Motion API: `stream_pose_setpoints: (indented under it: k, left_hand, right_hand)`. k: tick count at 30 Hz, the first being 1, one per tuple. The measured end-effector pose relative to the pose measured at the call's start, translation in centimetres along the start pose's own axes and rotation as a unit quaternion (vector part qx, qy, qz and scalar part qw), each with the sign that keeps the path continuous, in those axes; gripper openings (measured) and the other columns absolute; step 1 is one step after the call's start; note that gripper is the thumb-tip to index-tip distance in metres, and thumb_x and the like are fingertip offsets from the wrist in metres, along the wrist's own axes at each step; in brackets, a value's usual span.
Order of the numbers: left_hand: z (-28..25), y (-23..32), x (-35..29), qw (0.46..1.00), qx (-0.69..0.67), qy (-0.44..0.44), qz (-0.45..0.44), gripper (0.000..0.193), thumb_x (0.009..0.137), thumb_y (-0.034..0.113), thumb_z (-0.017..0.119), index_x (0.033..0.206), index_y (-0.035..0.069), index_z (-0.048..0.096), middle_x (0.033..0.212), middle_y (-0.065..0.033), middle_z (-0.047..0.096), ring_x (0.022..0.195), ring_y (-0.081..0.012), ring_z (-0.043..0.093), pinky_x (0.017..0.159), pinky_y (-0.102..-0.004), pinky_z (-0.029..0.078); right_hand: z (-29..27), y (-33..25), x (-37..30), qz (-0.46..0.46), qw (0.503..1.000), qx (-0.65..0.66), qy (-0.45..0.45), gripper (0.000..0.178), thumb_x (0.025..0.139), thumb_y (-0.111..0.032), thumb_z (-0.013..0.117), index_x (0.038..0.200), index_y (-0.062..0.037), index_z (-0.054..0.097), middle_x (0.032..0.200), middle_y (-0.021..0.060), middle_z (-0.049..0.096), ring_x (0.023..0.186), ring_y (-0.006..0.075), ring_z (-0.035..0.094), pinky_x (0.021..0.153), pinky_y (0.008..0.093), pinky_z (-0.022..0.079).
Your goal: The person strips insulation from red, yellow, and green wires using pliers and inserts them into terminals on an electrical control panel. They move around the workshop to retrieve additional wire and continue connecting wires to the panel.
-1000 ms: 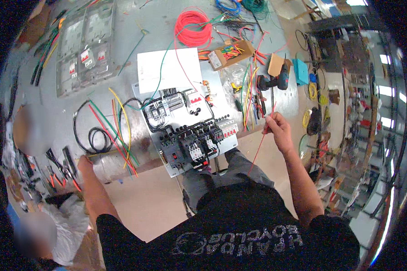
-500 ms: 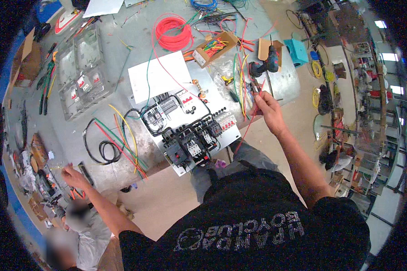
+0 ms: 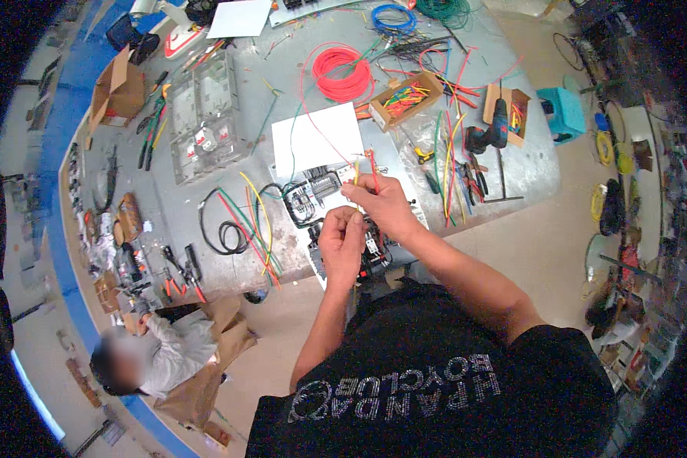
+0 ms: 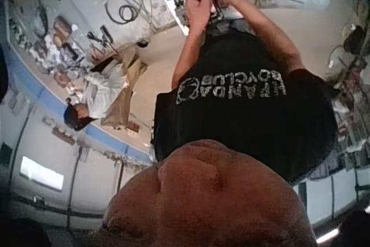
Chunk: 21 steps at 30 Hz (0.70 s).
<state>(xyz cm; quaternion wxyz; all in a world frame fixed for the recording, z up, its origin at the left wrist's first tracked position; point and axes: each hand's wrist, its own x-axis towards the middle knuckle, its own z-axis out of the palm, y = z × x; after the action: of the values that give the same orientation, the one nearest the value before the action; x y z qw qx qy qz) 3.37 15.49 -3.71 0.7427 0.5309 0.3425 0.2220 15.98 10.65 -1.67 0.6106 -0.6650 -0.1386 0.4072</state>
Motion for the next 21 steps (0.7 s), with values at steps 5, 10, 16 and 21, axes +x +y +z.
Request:
stream_pose_setpoints:
  k: [5,10,16,21]
  left_hand:
    - [0.7,-0.1,0.0,0.989,0.006,-0.070,-0.130,0.015,0.101,0.017,0.059,0.102,0.003,0.066,0.073,0.0032,0.059,0.057,-0.0015,0.043,0.049,-0.0189,0.032]
    - [5.4,0.7,1.2,0.990,0.006,-0.068,-0.123,0.016,0.102,0.017,0.056,0.100,0.003,0.063,0.071,0.0024,0.055,0.052,-0.0023,0.037,0.044,-0.0195,0.025]
    - [8.0,0.3,0.6,0.973,0.185,-0.077,-0.115,0.020,0.101,0.018,0.057,0.091,0.002,0.063,0.070,0.0050,0.054,0.061,-0.0034,0.044,0.055,-0.0212,0.035]
    - [6.8,0.2,-0.7,0.969,0.208,-0.098,-0.090,0.016,0.101,0.016,0.056,0.098,0.002,0.063,0.069,0.0025,0.055,0.060,-0.0039,0.046,0.054,-0.0218,0.038]
  right_hand:
    - [-4.9,-0.6,1.0,0.015,1.000,-0.009,-0.012,0.028,0.096,-0.031,0.064,0.091,-0.0050,0.073,0.066,-0.0082,0.051,0.059,0.0010,0.040,0.051,0.0211,0.030]
    - [-9.1,0.2,1.3,-0.010,0.998,-0.023,-0.057,0.026,0.095,-0.028,0.067,0.085,-0.0045,0.071,0.068,-0.0080,0.054,0.064,0.0010,0.044,0.055,0.0210,0.033]
    - [-13.6,-0.1,2.0,0.033,0.999,-0.024,0.010,0.025,0.093,-0.027,0.069,0.079,-0.0051,0.070,0.064,-0.0064,0.053,0.057,0.0011,0.042,0.050,0.0242,0.031]
    - [-13.8,0.1,1.8,0.002,0.999,0.037,-0.036,0.018,0.091,-0.021,0.071,0.089,-0.0035,0.070,0.073,-0.0055,0.058,0.064,0.0009,0.045,0.055,0.0222,0.034]
